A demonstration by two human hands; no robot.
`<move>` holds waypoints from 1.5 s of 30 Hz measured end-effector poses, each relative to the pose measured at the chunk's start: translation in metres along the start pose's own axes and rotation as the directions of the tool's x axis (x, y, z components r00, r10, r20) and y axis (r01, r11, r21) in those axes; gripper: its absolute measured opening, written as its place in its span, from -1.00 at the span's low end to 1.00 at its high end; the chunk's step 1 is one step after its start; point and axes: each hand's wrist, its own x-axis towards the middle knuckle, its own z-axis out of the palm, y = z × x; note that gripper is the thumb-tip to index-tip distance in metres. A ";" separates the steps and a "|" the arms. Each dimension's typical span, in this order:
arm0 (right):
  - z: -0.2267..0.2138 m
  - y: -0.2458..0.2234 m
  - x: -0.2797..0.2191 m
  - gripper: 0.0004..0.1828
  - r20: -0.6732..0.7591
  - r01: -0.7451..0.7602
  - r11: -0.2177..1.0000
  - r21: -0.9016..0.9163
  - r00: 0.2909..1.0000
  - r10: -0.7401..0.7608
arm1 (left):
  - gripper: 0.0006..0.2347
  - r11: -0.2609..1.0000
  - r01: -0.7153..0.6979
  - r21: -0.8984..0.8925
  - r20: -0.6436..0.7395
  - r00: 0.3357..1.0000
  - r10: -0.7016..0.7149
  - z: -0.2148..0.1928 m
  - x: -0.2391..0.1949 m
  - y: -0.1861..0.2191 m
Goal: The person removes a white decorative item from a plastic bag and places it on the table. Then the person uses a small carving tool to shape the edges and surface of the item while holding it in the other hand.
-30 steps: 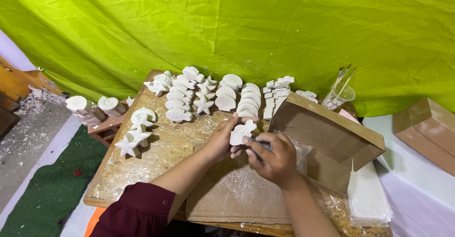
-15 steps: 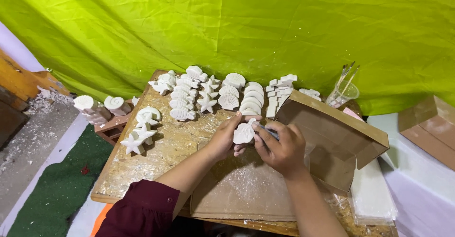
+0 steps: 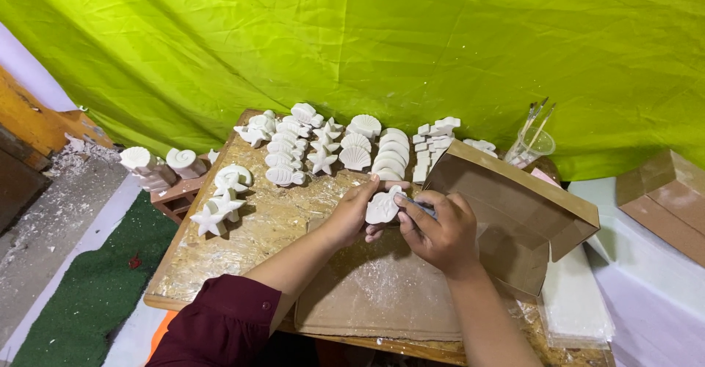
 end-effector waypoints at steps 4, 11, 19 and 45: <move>-0.001 0.002 -0.004 -0.80 0.001 -0.006 1.000 -0.014 1.000 0.006 | -0.58 1.000 -0.008 0.000 -0.001 1.000 0.008 0.022 -0.015 0.022; 0.001 -0.005 -0.005 -0.80 0.026 -0.025 0.998 0.061 0.999 0.023 | -0.58 1.000 -0.006 -0.020 0.005 1.000 0.006 -0.002 0.002 -0.004; -0.001 0.000 -0.009 -0.80 0.031 -0.082 0.993 0.079 0.996 0.080 | -0.61 0.998 0.017 -0.052 0.002 1.000 -0.017 0.001 -0.002 0.000; 0.008 0.004 -0.024 -0.79 0.008 -0.121 0.988 0.100 0.993 0.121 | -0.59 1.000 0.022 -0.001 0.003 1.000 -0.022 0.019 -0.012 0.019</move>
